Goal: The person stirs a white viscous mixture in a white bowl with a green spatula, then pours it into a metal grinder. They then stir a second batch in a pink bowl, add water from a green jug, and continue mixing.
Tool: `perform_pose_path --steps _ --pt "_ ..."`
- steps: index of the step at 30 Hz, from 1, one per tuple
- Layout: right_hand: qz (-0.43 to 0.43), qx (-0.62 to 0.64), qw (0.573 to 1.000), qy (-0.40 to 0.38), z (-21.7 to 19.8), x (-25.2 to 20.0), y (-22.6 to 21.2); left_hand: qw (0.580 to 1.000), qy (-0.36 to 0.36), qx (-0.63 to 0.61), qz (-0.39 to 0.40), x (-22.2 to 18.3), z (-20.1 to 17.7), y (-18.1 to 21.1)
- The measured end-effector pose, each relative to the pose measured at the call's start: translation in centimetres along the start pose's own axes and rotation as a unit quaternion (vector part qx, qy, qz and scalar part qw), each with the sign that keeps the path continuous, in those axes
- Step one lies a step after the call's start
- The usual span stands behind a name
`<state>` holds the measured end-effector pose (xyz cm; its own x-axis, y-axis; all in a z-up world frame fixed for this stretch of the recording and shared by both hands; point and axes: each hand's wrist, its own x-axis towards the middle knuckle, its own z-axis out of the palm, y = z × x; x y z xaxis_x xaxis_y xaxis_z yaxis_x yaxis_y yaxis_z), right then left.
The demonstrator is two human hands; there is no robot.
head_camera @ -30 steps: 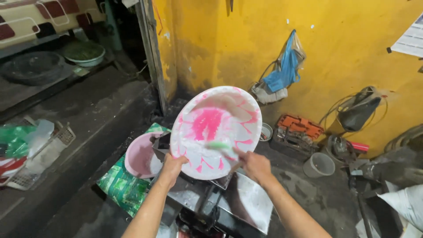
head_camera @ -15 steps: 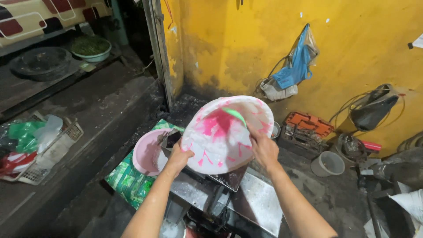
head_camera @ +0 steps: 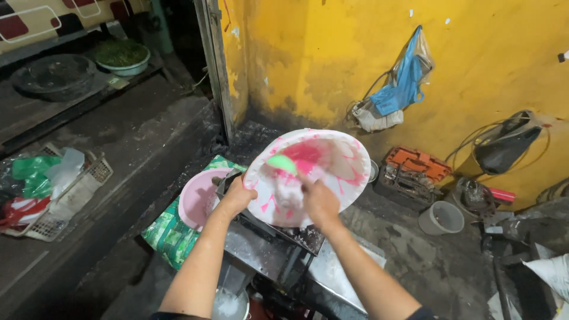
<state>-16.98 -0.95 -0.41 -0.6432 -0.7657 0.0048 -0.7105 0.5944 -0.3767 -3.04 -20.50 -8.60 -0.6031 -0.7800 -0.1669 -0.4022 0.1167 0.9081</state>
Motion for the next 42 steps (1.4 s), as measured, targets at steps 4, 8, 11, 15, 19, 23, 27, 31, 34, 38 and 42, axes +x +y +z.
perform_pose_path --steps 4,8,11,15,19,23,27,31,34,38,42 --pt "-0.079 -0.171 0.980 0.056 3.4 -2.6 2.1 1.000 0.008 0.020 -0.003 -1.2 -0.7 1.4" --pt "0.014 -0.142 0.990 -0.007 -3.8 -3.6 1.0 1.000 -0.006 0.018 -0.006 -4.5 -1.8 5.8" --pt "0.038 -0.019 0.999 0.016 -9.8 -5.1 -3.3 1.000 -0.006 0.007 0.000 -2.5 -0.7 3.2" --pt "-0.005 -0.068 0.998 -0.006 0.1 -1.5 -0.8 1.000 -0.008 0.021 0.009 -2.9 -1.2 3.9" --pt "-0.053 -0.158 0.984 -0.064 1.4 -1.4 4.9 0.999 -0.025 0.022 0.002 -12.6 -5.6 15.8" --pt "-0.019 -0.072 0.995 0.073 -1.8 -0.1 6.8 0.999 -0.019 0.029 0.002 -5.1 -2.7 6.7" --pt "-0.103 -0.221 0.963 0.114 2.0 0.7 9.7 1.000 -0.003 0.024 0.004 -2.4 -1.3 3.1" --pt "-0.146 -0.151 0.976 0.054 0.4 -1.4 9.1 0.999 -0.013 0.030 0.004 -4.9 -2.7 6.9" --pt "-0.034 -0.165 0.980 0.108 -3.3 -2.3 5.5 0.999 -0.015 0.033 0.008 -2.5 -1.7 3.3" --pt "-0.037 -0.162 0.982 0.095 0.6 -1.4 6.5 0.999 -0.007 0.031 0.004 -2.3 -1.6 3.4" --pt "-0.081 -0.186 0.978 0.058 -1.2 -3.9 4.0 0.999 -0.006 0.038 -0.007 -4.4 -2.3 5.8"
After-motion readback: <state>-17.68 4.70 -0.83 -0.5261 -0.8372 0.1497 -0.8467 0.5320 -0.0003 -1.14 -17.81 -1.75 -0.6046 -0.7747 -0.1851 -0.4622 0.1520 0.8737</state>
